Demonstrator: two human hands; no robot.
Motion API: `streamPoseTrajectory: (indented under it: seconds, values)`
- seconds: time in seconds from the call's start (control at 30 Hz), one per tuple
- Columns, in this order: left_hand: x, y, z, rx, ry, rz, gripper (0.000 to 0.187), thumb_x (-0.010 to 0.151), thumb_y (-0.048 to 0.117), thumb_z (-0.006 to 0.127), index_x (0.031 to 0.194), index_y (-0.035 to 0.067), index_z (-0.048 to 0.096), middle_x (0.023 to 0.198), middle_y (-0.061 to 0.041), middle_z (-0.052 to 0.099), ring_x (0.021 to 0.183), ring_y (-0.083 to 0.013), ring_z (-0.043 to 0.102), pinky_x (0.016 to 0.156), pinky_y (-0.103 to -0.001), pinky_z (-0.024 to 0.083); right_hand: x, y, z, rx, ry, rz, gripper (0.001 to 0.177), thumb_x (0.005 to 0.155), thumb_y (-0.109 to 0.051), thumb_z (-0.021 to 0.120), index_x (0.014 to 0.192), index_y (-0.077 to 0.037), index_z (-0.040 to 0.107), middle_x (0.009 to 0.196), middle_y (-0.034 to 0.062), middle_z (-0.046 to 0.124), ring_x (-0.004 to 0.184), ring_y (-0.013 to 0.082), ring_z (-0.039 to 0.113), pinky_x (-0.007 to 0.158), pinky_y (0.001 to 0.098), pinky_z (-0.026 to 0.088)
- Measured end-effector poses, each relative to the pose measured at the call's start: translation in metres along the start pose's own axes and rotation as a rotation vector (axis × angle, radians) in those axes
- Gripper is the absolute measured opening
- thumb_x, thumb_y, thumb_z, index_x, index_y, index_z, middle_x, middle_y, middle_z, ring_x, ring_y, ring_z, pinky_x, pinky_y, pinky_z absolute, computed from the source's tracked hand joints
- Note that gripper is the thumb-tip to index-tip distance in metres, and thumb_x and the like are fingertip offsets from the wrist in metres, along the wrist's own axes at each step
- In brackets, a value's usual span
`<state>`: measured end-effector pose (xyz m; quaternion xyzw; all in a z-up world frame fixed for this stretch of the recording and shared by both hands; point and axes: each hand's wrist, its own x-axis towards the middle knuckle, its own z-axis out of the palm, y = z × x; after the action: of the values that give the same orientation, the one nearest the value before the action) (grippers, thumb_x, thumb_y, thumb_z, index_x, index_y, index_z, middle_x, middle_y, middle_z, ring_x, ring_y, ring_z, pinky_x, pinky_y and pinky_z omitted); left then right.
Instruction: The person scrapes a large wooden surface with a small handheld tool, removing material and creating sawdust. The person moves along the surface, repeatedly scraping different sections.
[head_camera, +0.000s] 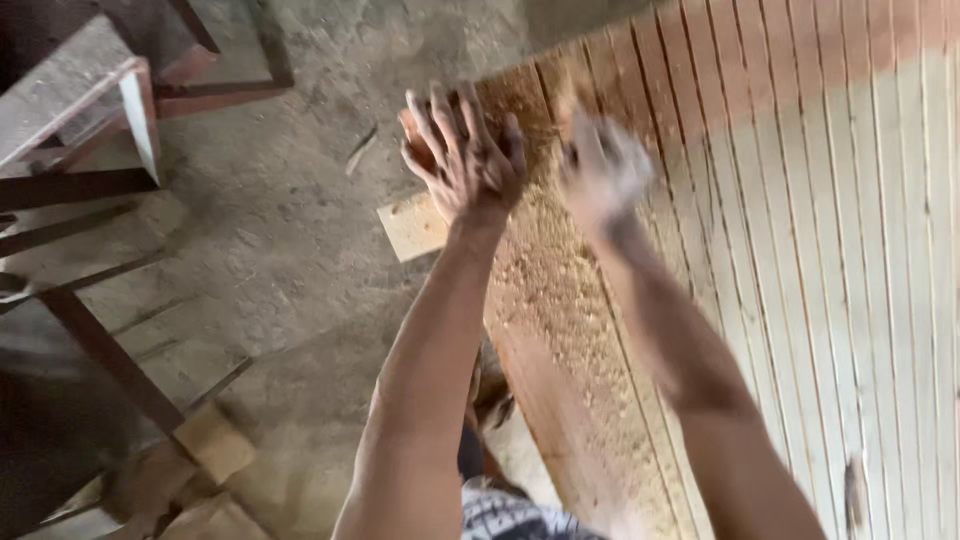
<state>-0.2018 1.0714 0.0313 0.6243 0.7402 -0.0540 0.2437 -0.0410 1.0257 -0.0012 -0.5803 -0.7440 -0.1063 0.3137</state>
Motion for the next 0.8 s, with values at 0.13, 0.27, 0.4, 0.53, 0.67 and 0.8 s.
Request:
streamPoseTrajectory:
  seconds: [0.13,0.27,0.4,0.53,0.67,0.8]
  values:
    - [0.005,-0.012,0.004,-0.015,-0.014,-0.012,0.084,0.100,0.069,0.024,0.166,0.022,0.003,0.172,-0.014,-0.007,0.156,-0.0385,-0.012,0.119,-0.071,0.001,0.032,0.027,0.063,-0.062,-0.090,-0.049,0.013,0.107,-0.011,0.069,0.119,-0.005,0.069,0.072,0.0010,0.063,0.054,0.0076,0.051,0.040,0.0242,0.037]
    - [0.009,-0.016,0.021,-0.085,-0.044,-0.012,0.073,0.105,0.065,0.016,0.166,0.028,0.002,0.173,-0.008,-0.010,0.158,-0.0355,-0.013,0.121,-0.072,-0.003,-0.021,0.034,0.025,-0.070,-0.125,-0.025,0.009,0.109,-0.006,0.064,0.105,-0.004,0.072,0.070,0.0027,0.063,0.049,0.0058,0.047,0.036,0.0230,0.032]
    - [0.013,-0.014,0.031,-0.076,-0.012,0.006,0.075,0.104,0.066,0.016,0.167,0.027,0.002,0.173,-0.009,-0.008,0.157,-0.0354,-0.012,0.121,-0.071,-0.002,-0.079,0.010,-0.054,-0.042,-0.155,0.060,0.017,0.107,-0.004,0.063,0.094,-0.006,0.073,0.060,0.0002,0.055,0.044,0.0056,0.041,0.035,0.0248,0.031]
    - [0.016,-0.018,0.037,-0.045,0.000,-0.008,0.074,0.106,0.066,0.018,0.167,0.028,0.003,0.174,-0.008,-0.006,0.159,-0.0355,-0.010,0.123,-0.071,0.000,-0.082,0.000,-0.059,-0.073,-0.141,0.034,0.020,0.108,-0.001,0.062,0.092,-0.007,0.071,0.064,-0.0006,0.056,0.046,0.0043,0.042,0.039,0.0250,0.032]
    - [0.018,-0.017,0.037,-0.076,0.021,-0.021,0.076,0.104,0.067,0.023,0.166,0.027,0.007,0.174,-0.009,-0.002,0.159,-0.0354,-0.006,0.121,-0.073,0.003,0.011,0.017,0.039,0.023,0.005,0.071,0.012,0.102,0.004,0.070,0.100,-0.008,0.069,0.075,0.0022,0.065,0.055,0.0103,0.053,0.039,0.0253,0.036]
    - [0.012,-0.013,0.040,0.015,0.095,-0.005,0.073,0.107,0.064,0.027,0.166,0.023,0.016,0.175,-0.014,0.005,0.160,-0.0387,-0.003,0.120,-0.074,0.005,0.071,0.028,0.098,-0.003,-0.138,0.209,0.010,0.090,-0.003,0.068,0.099,-0.005,0.066,0.082,0.0062,0.066,0.057,0.0128,0.057,0.043,0.0307,0.046]
